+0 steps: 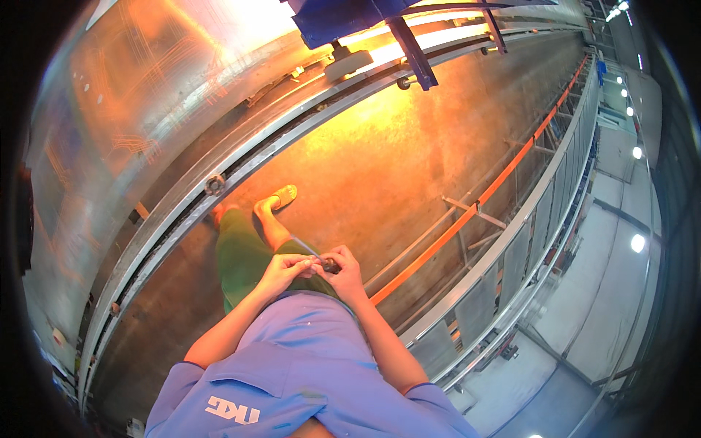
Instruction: The person walks through a workshop, picks up a screwdriver, and uses it to tighten screws on a metal frame. They then handle a screen printing frame, placing it on the frame and adjusting it.
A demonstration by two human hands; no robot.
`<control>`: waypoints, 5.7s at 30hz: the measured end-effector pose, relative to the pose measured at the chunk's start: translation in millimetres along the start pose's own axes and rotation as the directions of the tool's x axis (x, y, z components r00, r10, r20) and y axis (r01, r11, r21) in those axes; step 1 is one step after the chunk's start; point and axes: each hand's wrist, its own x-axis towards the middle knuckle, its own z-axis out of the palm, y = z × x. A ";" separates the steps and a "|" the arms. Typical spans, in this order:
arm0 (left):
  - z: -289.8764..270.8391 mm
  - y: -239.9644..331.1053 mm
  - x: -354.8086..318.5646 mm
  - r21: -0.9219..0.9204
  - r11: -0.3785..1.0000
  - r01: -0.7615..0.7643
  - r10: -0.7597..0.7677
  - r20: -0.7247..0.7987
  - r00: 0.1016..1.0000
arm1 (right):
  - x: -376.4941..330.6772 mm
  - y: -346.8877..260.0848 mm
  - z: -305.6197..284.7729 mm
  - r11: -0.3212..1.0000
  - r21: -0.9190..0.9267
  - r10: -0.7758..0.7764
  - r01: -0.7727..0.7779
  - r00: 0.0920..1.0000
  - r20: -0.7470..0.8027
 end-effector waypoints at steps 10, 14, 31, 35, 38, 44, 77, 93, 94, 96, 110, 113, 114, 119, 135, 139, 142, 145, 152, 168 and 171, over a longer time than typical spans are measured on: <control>26.5 36.0 64.0 0.267 0.964 0.024 -0.030 0.018 0.999 | 50.7 34.2 -47.3 0.979 0.017 0.199 -0.204 0.966 0.163; 15.7 30.3 108.8 0.303 0.953 0.013 -0.023 0.029 0.999 | 90.5 34.4 -64.4 0.980 -0.120 0.183 -0.160 0.961 0.206; -0.3 90.1 217.5 0.023 0.951 0.307 -0.297 -0.190 0.936 | 200.3 96.2 -135.1 0.789 -0.318 0.595 -0.525 0.782 0.185; -0.7 65.6 230.3 -0.091 0.991 0.099 -0.126 -0.370 0.921 | 227.0 104.9 -145.5 0.758 -0.368 0.636 -0.539 0.735 0.234; 10.4 61.6 243.7 -0.136 0.991 0.012 -0.074 -0.464 0.883 | 240.2 106.5 -159.6 0.759 -0.384 0.634 -0.526 0.732 0.249; 25.5 59.6 272.2 -0.078 0.996 -0.042 0.006 -0.420 0.908 | 242.1 91.5 -191.1 0.682 -0.327 0.721 -0.654 0.676 0.153; 31.2 61.2 296.2 -0.019 0.992 0.126 -0.123 -0.380 0.917 | 213.8 111.4 -193.4 0.637 -0.155 0.768 -0.755 0.639 0.041; 39.4 100.0 303.2 -0.021 0.983 -0.180 0.162 -0.345 0.925 | 202.0 160.5 -200.7 0.830 -0.157 0.550 -0.535 0.831 0.082; 36.8 89.5 308.4 -0.088 0.978 -0.192 0.142 -0.398 0.907 | 206.5 140.5 -199.8 0.802 -0.114 0.598 -0.587 0.793 0.121; 46.4 125.4 291.7 -0.122 0.963 -0.239 0.170 -0.409 0.897 | 208.9 129.7 -197.1 0.768 -0.077 0.640 -0.635 0.765 0.069; 29.1 74.0 337.3 -0.234 0.920 -0.315 0.161 -0.508 0.846 | 232.0 114.4 -193.7 0.814 -0.205 0.574 -0.544 0.809 0.130; 13.5 71.6 319.9 -0.284 0.859 -0.426 0.260 -0.475 0.841 | 238.2 109.7 -190.5 0.808 -0.230 0.578 -0.542 0.806 0.130; 8.0 73.1 311.1 -0.343 0.826 -0.448 0.257 -0.477 0.840 | 241.9 107.7 -190.2 0.802 -0.238 0.586 -0.548 0.800 0.129; -43.1 48.4 270.0 -0.485 0.653 -0.582 0.202 -0.628 0.751 | 251.6 108.0 -187.8 0.798 -0.291 0.580 -0.528 0.804 0.131; -167.5 -98.7 122.2 -0.194 0.484 -0.853 -0.062 -0.980 0.188 | 290.1 61.3 -157.0 0.802 -0.351 0.575 -0.483 0.785 0.232; -156.4 -125.2 113.9 0.121 0.893 -0.433 0.184 -0.977 0.108 | 296.0 52.9 -151.1 0.805 -0.379 0.565 -0.456 0.783 0.259; -137.6 -113.1 129.9 0.070 0.895 -0.441 0.151 -0.977 0.153 | 305.1 48.5 -149.5 0.817 -0.400 0.543 -0.415 0.788 0.291; -136.5 -104.4 128.9 0.040 0.829 -0.558 0.144 -0.979 0.145 | 304.5 40.1 -147.7 0.805 -0.385 0.567 -0.451 0.777 0.274; -149.2 -31.5 67.6 -0.214 0.196 -0.957 -0.304 -0.941 0.148 | 303.3 42.8 -159.7 0.728 -0.419 0.659 -0.542 0.721 0.214; -146.1 88.8 9.3 -0.063 -0.184 -0.981 -0.309 -0.944 0.118 | 316.5 87.0 -165.6 0.820 -0.431 0.527 -0.376 0.791 0.312; -150.1 92.2 9.8 -0.047 -0.157 -0.986 -0.319 -0.943 0.096 | 307.6 87.2 -157.9 0.824 -0.407 0.526 -0.394 0.799 0.291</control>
